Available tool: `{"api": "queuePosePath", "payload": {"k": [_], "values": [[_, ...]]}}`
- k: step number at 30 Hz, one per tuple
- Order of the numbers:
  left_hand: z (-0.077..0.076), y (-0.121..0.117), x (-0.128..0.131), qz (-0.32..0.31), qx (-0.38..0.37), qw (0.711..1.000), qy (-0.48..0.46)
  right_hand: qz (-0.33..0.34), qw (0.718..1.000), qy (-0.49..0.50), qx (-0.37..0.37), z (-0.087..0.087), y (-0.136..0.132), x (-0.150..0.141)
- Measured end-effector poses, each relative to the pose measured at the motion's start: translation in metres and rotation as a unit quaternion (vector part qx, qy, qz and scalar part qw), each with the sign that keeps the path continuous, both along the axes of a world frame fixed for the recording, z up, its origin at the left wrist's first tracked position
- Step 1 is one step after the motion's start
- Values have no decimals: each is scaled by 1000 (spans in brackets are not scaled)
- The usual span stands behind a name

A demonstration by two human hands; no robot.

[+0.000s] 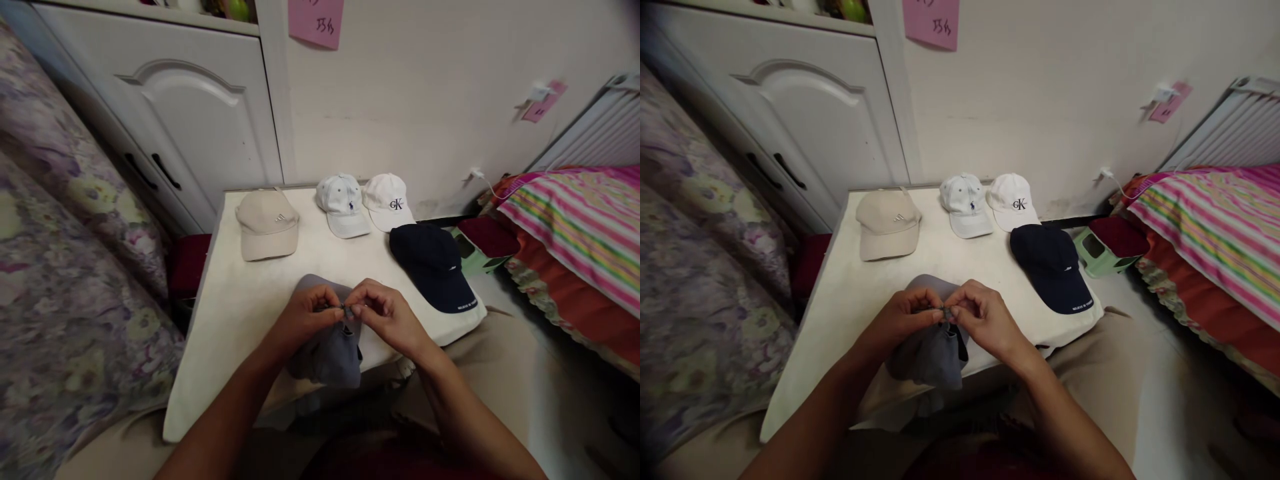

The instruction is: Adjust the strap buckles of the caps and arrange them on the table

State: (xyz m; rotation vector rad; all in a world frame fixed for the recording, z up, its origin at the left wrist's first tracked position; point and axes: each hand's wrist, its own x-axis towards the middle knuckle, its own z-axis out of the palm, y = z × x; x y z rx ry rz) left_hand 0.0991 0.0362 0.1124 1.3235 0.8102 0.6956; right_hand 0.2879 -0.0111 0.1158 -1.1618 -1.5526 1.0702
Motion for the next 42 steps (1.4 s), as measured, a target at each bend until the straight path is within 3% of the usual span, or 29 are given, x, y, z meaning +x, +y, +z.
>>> {"api": "queuePosePath", "payload": {"k": [10, 29, 42], "values": [[2, -1, -1, -18, -7, 1000, -6, -11, 999, 18, -47, -6, 2, 2], [-1, -1, 0, -30, 29, 998, 37, -3, 996, 71, -54, -8, 3, 1], [-5, 0, -1, -46, -46, 997, -28, 11, 991, 102, -82, -4, 1, -3]]}}
